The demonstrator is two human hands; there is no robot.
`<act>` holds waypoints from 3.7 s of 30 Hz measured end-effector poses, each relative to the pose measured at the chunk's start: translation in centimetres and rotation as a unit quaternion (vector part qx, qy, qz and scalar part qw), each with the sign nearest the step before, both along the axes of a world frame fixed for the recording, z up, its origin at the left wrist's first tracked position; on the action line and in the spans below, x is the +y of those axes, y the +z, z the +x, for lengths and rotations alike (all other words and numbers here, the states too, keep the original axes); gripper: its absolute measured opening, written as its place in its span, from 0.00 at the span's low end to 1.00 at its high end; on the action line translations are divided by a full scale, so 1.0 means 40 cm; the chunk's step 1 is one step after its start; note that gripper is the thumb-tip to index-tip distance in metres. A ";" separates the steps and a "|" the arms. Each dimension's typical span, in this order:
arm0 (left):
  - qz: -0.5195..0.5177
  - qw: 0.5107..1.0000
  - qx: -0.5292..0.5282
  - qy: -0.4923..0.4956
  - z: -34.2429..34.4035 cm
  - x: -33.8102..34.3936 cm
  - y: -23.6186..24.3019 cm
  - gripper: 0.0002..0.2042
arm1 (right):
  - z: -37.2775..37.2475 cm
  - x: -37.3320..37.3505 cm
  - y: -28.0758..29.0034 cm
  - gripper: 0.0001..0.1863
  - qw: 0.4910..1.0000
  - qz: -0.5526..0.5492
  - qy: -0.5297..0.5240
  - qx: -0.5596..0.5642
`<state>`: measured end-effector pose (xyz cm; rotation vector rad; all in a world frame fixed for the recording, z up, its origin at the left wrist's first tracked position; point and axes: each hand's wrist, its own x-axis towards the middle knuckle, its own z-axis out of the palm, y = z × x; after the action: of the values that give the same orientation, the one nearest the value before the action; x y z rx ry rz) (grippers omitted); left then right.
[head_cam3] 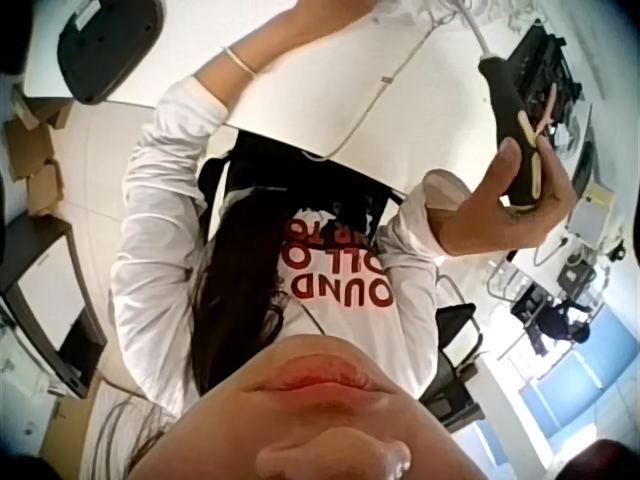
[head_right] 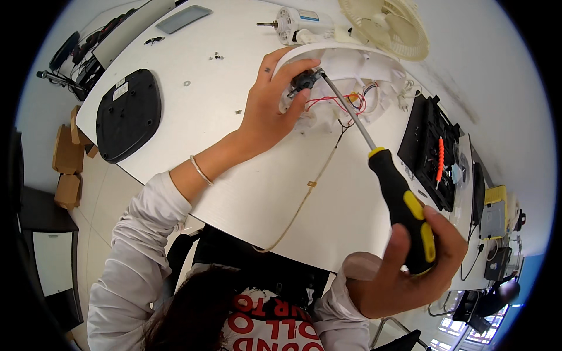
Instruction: The person uses a screwdriver to tighten screws on the internal components of a disassembled white fan housing. They repeatedly pick up screws from the table and secure them into the fan's motor and wiring assembly.
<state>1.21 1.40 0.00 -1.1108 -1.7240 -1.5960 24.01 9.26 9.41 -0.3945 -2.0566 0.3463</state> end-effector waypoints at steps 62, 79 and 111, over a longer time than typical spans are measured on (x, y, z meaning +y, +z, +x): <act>-0.496 0.846 -0.119 0.152 -0.158 -0.171 -0.034 0.08 | 0.018 0.040 -0.028 0.28 0.996 -0.027 0.023 -0.085; -0.395 0.897 -0.160 0.115 -0.158 -0.166 -0.016 0.05 | 0.025 0.082 -0.088 0.27 0.996 0.056 0.059 0.024; -0.092 0.965 -0.185 -0.161 -0.013 -0.160 0.110 0.06 | 0.019 0.066 -0.075 0.35 0.968 -0.148 -0.061 0.191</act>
<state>0.70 -4.99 4.38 -1.2988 -2.0460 -1.9767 24.78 11.90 6.40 -0.5849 -1.5990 0.6081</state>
